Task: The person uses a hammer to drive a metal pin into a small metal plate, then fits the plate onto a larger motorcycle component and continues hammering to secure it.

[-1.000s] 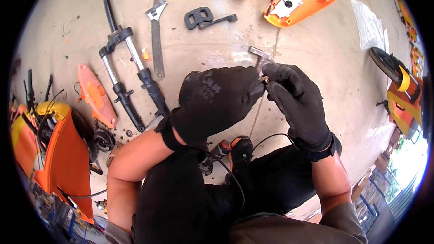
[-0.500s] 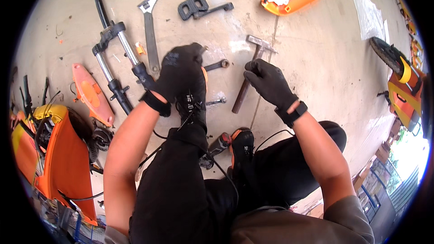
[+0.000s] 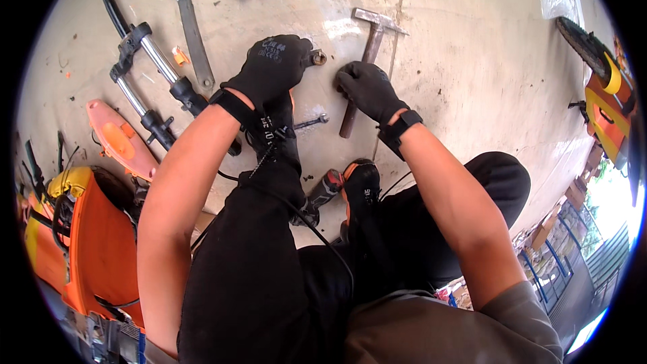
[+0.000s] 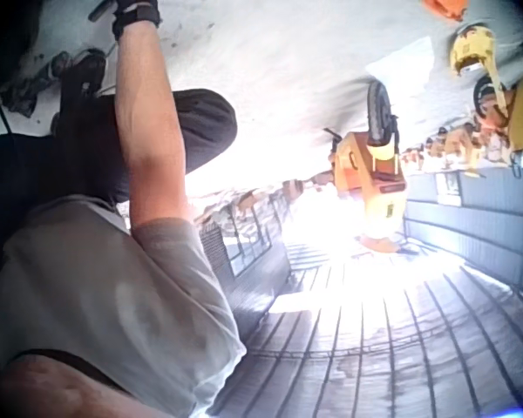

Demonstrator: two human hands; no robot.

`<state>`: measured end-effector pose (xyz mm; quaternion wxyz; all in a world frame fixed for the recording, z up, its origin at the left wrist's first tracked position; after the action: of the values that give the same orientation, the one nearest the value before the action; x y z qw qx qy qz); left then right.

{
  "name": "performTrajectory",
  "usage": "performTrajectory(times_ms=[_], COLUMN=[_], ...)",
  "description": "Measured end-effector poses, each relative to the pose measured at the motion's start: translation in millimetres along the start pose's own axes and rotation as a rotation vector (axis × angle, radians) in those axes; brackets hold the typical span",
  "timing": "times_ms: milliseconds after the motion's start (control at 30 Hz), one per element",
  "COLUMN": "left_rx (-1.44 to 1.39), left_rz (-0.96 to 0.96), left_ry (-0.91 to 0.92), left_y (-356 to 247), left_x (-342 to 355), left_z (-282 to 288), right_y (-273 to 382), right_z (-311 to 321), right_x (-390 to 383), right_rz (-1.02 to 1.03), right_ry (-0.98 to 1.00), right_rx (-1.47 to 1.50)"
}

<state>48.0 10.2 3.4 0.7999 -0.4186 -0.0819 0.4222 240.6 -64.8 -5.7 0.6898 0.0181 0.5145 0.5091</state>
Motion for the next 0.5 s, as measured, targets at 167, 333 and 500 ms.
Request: performTrajectory(times_ms=[167, 333, 500], left_rx=[0.080, 0.115, 0.127], left_rz=[0.027, 0.051, 0.066], left_ry=[0.079, 0.106, 0.078], left_y=[5, 6, -2], left_x=[3, 1, -1], left_z=[-9, -12, -7], right_y=[8, 5, 9], right_z=[-17, -23, -21], right_x=[2, 10, 11], right_rz=[0.023, -0.046, 0.029], right_ry=[0.003, 0.016, -0.193], right_rx=[0.071, 0.205, 0.141])
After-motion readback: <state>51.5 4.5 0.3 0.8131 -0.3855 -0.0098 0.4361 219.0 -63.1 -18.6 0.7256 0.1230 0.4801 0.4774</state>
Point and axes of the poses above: each hand's wrist, its own x-axis towards the middle knuckle, its own z-axis out of the back of the hand, y = z × x, the point moved 4 cm from there along x, towards the middle knuckle, and after that the axes turned 7 degrees about -x, right-handed, at the moved point
